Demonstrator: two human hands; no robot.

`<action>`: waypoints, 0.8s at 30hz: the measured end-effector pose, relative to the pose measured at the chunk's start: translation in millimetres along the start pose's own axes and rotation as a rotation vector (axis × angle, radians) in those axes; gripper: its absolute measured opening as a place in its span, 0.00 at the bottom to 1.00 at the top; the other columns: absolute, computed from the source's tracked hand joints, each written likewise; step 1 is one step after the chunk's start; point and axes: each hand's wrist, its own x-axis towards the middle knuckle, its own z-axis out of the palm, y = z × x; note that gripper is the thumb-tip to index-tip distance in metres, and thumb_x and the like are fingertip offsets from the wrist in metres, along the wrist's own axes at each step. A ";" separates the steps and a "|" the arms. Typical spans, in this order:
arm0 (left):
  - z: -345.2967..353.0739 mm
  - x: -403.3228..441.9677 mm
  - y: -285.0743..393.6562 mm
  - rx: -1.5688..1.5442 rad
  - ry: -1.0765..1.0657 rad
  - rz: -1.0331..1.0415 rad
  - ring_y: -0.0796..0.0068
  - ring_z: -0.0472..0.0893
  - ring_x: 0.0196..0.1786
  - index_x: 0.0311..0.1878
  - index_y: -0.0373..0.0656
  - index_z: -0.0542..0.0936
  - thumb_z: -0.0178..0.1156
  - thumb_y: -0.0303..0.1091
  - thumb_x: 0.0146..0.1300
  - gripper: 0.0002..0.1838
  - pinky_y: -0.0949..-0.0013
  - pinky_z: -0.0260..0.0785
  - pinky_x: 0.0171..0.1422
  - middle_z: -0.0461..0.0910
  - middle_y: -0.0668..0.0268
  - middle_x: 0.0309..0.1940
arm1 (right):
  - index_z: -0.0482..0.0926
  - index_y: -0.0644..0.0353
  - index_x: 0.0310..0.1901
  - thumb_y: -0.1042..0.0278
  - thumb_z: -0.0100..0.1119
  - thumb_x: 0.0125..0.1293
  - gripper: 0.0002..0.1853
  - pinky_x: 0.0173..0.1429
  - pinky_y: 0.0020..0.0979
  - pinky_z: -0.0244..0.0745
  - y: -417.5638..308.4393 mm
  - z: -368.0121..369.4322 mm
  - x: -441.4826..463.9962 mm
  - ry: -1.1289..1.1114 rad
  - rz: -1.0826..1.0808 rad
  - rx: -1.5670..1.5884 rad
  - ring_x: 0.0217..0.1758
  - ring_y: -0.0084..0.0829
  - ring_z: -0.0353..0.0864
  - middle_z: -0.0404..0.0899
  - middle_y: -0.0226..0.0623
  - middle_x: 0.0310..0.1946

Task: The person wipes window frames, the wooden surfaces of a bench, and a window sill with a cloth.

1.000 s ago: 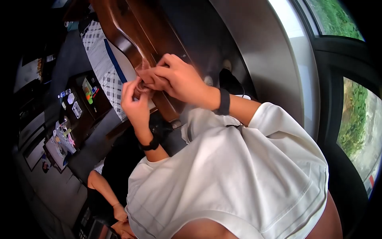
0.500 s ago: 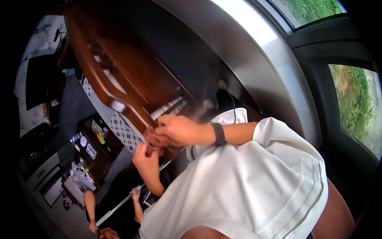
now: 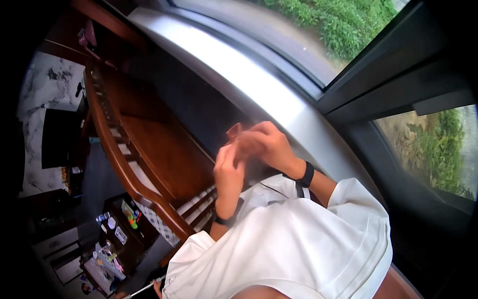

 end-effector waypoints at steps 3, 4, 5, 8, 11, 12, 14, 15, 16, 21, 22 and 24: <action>46.1 48.2 4.7 -0.069 -0.011 0.195 0.57 0.81 0.53 0.61 0.46 0.82 0.68 0.21 0.56 0.27 0.59 0.75 0.55 0.82 0.63 0.51 | 0.84 0.61 0.53 0.87 0.70 0.51 0.24 0.48 0.31 0.80 34.7 -33.4 0.7 0.150 0.029 -0.223 0.45 0.38 0.82 0.78 0.41 0.48; 59.6 62.1 5.4 -0.094 -0.013 0.249 0.57 0.81 0.53 0.61 0.46 0.82 0.69 0.21 0.56 0.27 0.59 0.75 0.55 0.82 0.63 0.51 | 0.84 0.60 0.53 0.87 0.70 0.52 0.24 0.48 0.32 0.80 39.1 -41.0 3.4 0.210 0.044 -0.238 0.46 0.39 0.82 0.78 0.41 0.48; 73.1 75.9 7.2 -0.121 -0.015 0.300 0.57 0.81 0.53 0.60 0.46 0.82 0.69 0.21 0.55 0.27 0.59 0.75 0.55 0.82 0.63 0.51 | 0.83 0.60 0.54 0.87 0.69 0.53 0.24 0.50 0.34 0.80 44.9 -46.2 6.2 0.289 0.059 -0.271 0.47 0.40 0.82 0.78 0.40 0.48; 94.2 119.7 28.4 -0.210 0.020 0.445 0.57 0.81 0.53 0.61 0.47 0.82 0.70 0.19 0.52 0.30 0.58 0.76 0.55 0.82 0.62 0.51 | 0.82 0.61 0.56 0.86 0.69 0.56 0.24 0.51 0.34 0.81 49.6 -70.4 27.9 0.460 0.041 -0.385 0.50 0.42 0.81 0.77 0.43 0.52; 100.7 170.8 57.3 -0.335 0.112 0.631 0.54 0.81 0.52 0.62 0.45 0.80 0.69 0.15 0.49 0.33 0.59 0.76 0.54 0.81 0.60 0.51 | 0.81 0.61 0.59 0.87 0.68 0.56 0.27 0.58 0.35 0.78 38.2 -87.6 61.9 0.612 -0.007 -0.406 0.57 0.44 0.79 0.75 0.45 0.56; 101.5 186.8 68.6 -0.364 0.136 0.676 0.53 0.80 0.51 0.61 0.44 0.81 0.68 0.14 0.48 0.33 0.58 0.76 0.54 0.81 0.60 0.51 | 0.81 0.61 0.60 0.88 0.68 0.56 0.27 0.60 0.35 0.78 37.8 -92.2 73.3 0.666 -0.039 -0.440 0.58 0.44 0.79 0.75 0.46 0.57; 105.4 214.8 88.0 -0.414 0.155 0.747 0.53 0.80 0.51 0.61 0.43 0.81 0.66 0.13 0.47 0.33 0.57 0.76 0.54 0.81 0.59 0.50 | 0.80 0.62 0.61 0.88 0.67 0.57 0.28 0.61 0.35 0.77 37.1 -101.0 93.7 0.777 -0.078 -0.483 0.60 0.44 0.78 0.74 0.46 0.59; 112.0 227.9 96.3 -0.459 0.132 0.750 0.53 0.80 0.52 0.60 0.43 0.81 0.65 0.13 0.47 0.32 0.57 0.76 0.54 0.81 0.59 0.50 | 0.80 0.62 0.62 0.88 0.67 0.57 0.29 0.62 0.35 0.77 35.5 -104.6 103.6 0.834 -0.096 -0.505 0.61 0.44 0.78 0.73 0.46 0.60; 113.3 239.9 107.2 -0.508 0.134 0.804 0.53 0.80 0.51 0.60 0.43 0.82 0.65 0.14 0.49 0.31 0.57 0.76 0.54 0.81 0.59 0.50 | 0.79 0.63 0.64 0.89 0.66 0.58 0.30 0.63 0.35 0.77 30.9 -108.4 111.7 0.870 -0.083 -0.574 0.62 0.45 0.77 0.72 0.46 0.62; 139.4 286.6 117.4 -0.515 0.050 0.902 0.54 0.80 0.49 0.56 0.44 0.84 0.67 0.18 0.51 0.26 0.58 0.77 0.49 0.81 0.61 0.48 | 0.82 0.63 0.61 0.87 0.65 0.61 0.24 0.59 0.37 0.77 66.5 -119.5 135.6 1.004 0.000 -0.757 0.58 0.44 0.78 0.76 0.44 0.58; 145.2 295.0 113.0 -0.499 0.037 0.915 0.54 0.80 0.48 0.55 0.44 0.84 0.67 0.19 0.51 0.25 0.58 0.77 0.48 0.82 0.62 0.47 | 0.82 0.63 0.60 0.86 0.65 0.62 0.23 0.59 0.37 0.76 73.3 -117.1 138.2 1.017 -0.002 -0.837 0.57 0.43 0.78 0.77 0.44 0.57; 153.8 310.3 98.4 -0.545 0.014 0.935 0.55 0.81 0.47 0.52 0.44 0.85 0.67 0.20 0.51 0.23 0.58 0.77 0.46 0.81 0.63 0.46 | 0.84 0.64 0.57 0.86 0.65 0.62 0.21 0.57 0.38 0.75 86.4 -109.8 148.4 1.041 -0.006 -0.998 0.55 0.43 0.78 0.79 0.43 0.54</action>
